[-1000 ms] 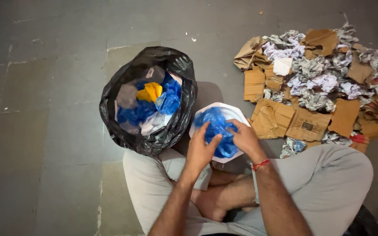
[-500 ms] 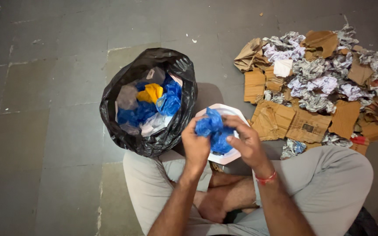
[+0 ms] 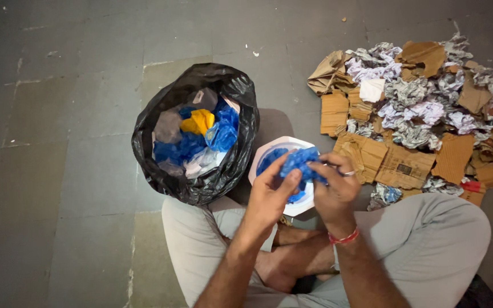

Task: The person sits on the floor and sorts waste materials by hand. They pick up blue plastic pieces and a white plastic ring from a black trash bag and place them into a white bowl, then transfer cardboard and crumpled paper from a pile on the floor into a second black trash bag.

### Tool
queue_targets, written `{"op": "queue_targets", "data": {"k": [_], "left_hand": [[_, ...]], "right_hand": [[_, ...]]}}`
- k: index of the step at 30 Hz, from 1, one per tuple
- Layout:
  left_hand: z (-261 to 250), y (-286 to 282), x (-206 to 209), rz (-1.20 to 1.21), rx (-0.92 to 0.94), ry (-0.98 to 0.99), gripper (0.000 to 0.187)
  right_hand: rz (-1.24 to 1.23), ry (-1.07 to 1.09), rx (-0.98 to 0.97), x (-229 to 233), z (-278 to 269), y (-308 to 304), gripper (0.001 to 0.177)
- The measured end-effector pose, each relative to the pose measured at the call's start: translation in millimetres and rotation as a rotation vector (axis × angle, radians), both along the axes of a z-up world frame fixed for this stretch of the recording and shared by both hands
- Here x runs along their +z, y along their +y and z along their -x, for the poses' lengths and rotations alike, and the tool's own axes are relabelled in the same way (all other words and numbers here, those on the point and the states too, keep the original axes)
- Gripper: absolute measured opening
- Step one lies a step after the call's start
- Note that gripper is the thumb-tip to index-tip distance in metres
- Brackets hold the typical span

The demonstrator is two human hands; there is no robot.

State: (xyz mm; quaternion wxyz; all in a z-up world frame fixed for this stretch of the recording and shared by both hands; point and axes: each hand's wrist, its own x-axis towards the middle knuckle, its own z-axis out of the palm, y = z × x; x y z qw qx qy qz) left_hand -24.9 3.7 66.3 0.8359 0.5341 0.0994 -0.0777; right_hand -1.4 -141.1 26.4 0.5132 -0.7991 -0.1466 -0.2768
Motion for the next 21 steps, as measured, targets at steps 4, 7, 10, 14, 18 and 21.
{"op": "queue_targets", "data": {"k": [4, 7, 10, 14, 18, 21], "left_hand": [[-1, 11, -11, 0.0, 0.135, -0.116, 0.024], [-7, 44, -18, -0.074, 0.283, -0.082, 0.02], [-31, 87, -26, -0.581, 0.611, -0.336, 0.018], [-68, 142, -50, -1.14, 0.978, -0.505, 0.02], [-91, 183, -116, -1.357, 0.758, -0.47, 0.034], [-105, 207, -184, -1.628, 0.195, -0.078, 0.029]], "right_hand": [[0.009, 0.04, 0.277, 11, 5, 5, 0.033], [-0.28, 0.213, 0.477, 8, 2, 2, 0.038], [-0.397, 0.392, 0.323, -18, -10, -1, 0.036], [-0.019, 0.657, 0.072, -75, -33, -13, 0.036], [0.412, 0.587, 0.065, -130, -36, -6, 0.048], [0.533, 0.624, 0.128, -146, -31, 6, 0.074]]}}
